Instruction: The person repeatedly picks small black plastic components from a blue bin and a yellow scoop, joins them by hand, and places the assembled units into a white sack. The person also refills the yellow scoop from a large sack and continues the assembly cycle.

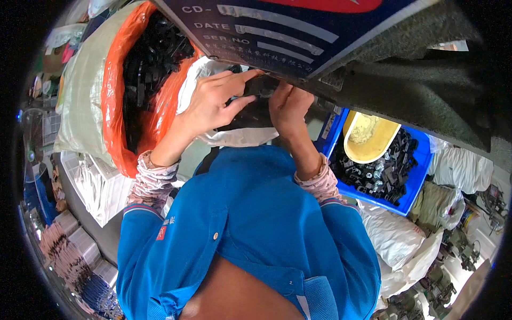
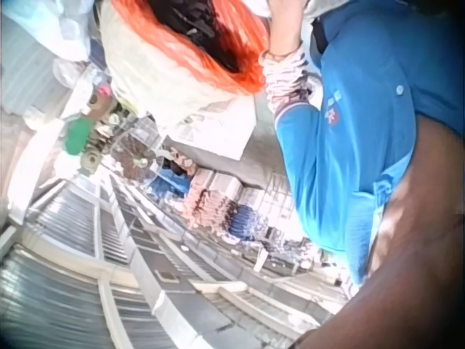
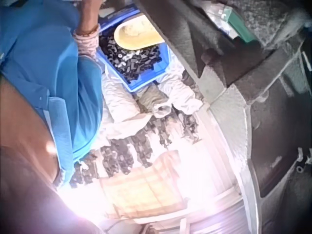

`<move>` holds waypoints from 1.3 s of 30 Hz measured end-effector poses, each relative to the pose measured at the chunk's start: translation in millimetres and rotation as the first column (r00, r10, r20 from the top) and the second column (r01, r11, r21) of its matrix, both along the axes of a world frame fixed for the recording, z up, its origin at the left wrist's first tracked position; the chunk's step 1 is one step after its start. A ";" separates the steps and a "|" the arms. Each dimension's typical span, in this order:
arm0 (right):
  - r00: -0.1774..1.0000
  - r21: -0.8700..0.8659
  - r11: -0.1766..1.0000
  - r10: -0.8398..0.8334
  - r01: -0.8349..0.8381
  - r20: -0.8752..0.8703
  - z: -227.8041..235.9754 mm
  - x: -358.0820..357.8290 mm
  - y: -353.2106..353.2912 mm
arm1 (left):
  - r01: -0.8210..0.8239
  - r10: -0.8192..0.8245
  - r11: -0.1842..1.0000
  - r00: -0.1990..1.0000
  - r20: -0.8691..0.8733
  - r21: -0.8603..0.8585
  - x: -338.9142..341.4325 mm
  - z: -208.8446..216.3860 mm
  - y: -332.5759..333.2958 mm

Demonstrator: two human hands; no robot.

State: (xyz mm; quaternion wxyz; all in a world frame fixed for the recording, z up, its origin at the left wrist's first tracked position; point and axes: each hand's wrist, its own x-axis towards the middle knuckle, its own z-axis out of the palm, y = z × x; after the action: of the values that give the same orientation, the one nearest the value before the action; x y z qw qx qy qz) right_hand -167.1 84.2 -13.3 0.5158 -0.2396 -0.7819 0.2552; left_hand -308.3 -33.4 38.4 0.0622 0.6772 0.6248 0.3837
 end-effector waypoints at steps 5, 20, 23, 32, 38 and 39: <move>0.999 -0.014 0.999 -0.036 0.036 0.003 -4.4 -8.5 4.2 | -0.002 0.003 1.000 1.000 0.024 -0.018 -10.7 -3.9 11.2; 0.848 -0.021 0.994 0.104 -0.109 0.520 -102.7 8.4 99.0 | -0.046 0.091 0.958 0.985 0.148 -0.283 -8.0 -1.9 -10.7; 0.812 0.306 0.926 0.001 -0.221 0.584 -126.7 -3.3 131.2 | -0.027 0.062 0.973 0.987 0.149 -0.228 -7.4 -4.0 -8.2; 0.813 0.311 0.912 0.041 -0.268 0.581 -145.6 -5.7 151.1 | -0.052 0.092 0.974 0.980 0.177 -0.220 -2.9 -7.0 -13.6; 0.814 0.298 0.916 0.051 -0.269 0.579 -147.2 -0.5 161.7 | -0.079 0.126 0.970 0.972 0.197 -0.230 0.5 -4.9 -14.7; 0.813 0.292 0.918 0.054 -0.270 0.580 -147.3 0.7 163.7 | -0.086 0.130 0.974 0.970 0.207 -0.207 0.1 -6.7 -14.5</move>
State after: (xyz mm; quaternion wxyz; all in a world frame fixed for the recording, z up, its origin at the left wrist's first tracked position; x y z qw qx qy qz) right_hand -166.5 247.9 -160.6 0.2742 -0.1362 -0.9495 0.0693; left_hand -308.2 -47.9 31.7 0.1764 0.5860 0.6850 0.3953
